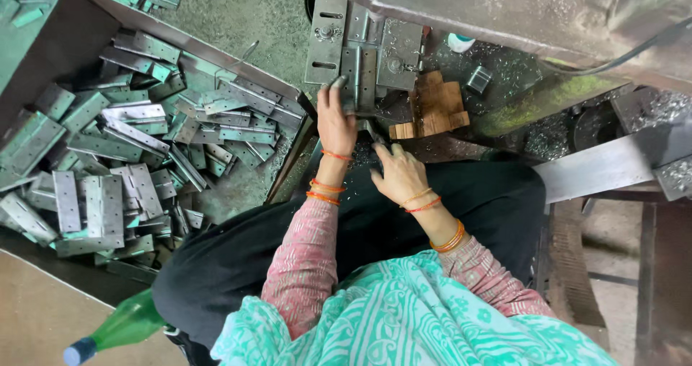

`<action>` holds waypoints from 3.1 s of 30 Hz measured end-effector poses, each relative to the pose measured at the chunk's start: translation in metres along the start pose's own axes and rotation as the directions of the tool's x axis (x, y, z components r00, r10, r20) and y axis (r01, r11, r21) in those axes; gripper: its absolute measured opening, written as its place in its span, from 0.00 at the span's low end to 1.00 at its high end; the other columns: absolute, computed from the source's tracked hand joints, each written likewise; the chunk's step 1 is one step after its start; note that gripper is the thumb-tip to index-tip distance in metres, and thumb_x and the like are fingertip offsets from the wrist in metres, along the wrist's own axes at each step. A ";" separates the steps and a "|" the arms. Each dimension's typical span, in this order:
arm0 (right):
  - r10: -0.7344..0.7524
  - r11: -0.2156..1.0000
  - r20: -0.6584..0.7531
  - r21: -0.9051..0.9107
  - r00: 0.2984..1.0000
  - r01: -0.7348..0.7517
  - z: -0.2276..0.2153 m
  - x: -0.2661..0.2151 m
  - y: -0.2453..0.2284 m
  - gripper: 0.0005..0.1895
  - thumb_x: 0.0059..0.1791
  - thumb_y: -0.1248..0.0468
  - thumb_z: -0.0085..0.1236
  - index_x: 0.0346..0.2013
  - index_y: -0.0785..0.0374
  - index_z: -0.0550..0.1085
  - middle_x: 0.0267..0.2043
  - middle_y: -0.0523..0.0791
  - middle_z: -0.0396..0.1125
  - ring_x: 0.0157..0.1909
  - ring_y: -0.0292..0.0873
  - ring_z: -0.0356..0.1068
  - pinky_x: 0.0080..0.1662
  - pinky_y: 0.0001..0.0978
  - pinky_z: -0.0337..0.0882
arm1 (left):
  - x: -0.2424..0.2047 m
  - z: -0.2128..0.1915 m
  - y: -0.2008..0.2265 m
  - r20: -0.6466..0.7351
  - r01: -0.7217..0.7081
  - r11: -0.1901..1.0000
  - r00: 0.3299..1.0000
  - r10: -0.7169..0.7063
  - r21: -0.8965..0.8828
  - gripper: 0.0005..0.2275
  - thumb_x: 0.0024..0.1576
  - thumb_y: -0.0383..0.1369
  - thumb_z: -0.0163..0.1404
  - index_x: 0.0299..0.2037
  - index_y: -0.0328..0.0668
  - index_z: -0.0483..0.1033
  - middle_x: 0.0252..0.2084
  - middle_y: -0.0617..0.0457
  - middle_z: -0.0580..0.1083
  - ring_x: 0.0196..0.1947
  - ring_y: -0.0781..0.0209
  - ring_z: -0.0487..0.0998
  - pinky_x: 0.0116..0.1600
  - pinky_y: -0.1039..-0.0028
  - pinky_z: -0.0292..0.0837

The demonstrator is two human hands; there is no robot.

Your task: The person operates a manual press machine to process small metal brackets. They pick a bracket from a bin, place it into the machine's jig, and pull a lever to activate the press. The processed bracket is then removed and placed into a separate bin. This cycle repeats continuously.

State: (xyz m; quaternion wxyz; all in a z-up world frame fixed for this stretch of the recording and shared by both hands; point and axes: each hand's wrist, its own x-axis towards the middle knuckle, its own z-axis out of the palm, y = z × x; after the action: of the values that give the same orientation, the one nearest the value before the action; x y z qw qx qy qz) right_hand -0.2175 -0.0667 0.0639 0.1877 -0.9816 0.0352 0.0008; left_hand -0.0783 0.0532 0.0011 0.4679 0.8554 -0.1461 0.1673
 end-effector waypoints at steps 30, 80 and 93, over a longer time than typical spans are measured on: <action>0.100 0.994 0.193 0.018 0.976 -0.105 0.050 -0.003 0.024 0.32 0.43 0.55 0.65 0.60 0.56 0.67 0.50 0.57 0.64 0.48 0.64 0.72 0.45 0.56 0.74 | 0.043 -0.002 -0.012 0.320 -0.323 0.814 0.930 0.178 0.483 0.20 0.57 0.30 0.47 0.61 0.48 0.76 0.62 0.56 0.72 0.72 0.44 0.56 0.72 0.30 0.37; 0.110 0.994 0.218 -0.015 0.970 -0.109 0.042 0.010 0.017 0.24 0.44 0.56 0.63 0.53 0.55 0.70 0.48 0.58 0.65 0.44 0.63 0.74 0.44 0.56 0.75 | 0.125 0.058 -0.022 0.406 -0.328 0.751 0.910 0.088 0.573 0.21 0.61 0.33 0.41 0.66 0.45 0.70 0.67 0.56 0.69 0.75 0.41 0.50 0.70 0.28 0.35; 0.069 0.995 0.169 0.057 0.983 -0.080 0.075 -0.007 0.032 0.24 0.42 0.60 0.61 0.53 0.53 0.70 0.52 0.59 0.63 0.41 0.64 0.73 0.41 0.55 0.75 | 0.132 0.055 -0.019 0.462 -0.331 0.735 0.887 0.027 0.592 0.21 0.61 0.32 0.40 0.64 0.46 0.71 0.68 0.58 0.68 0.77 0.43 0.47 0.72 0.30 0.33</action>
State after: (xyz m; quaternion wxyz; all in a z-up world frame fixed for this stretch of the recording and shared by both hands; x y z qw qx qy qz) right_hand -0.2262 -0.0683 -0.0172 0.2210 -0.9696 0.0561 0.0891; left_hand 0.0569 0.0035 0.0149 0.0758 0.9606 -0.2595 0.0637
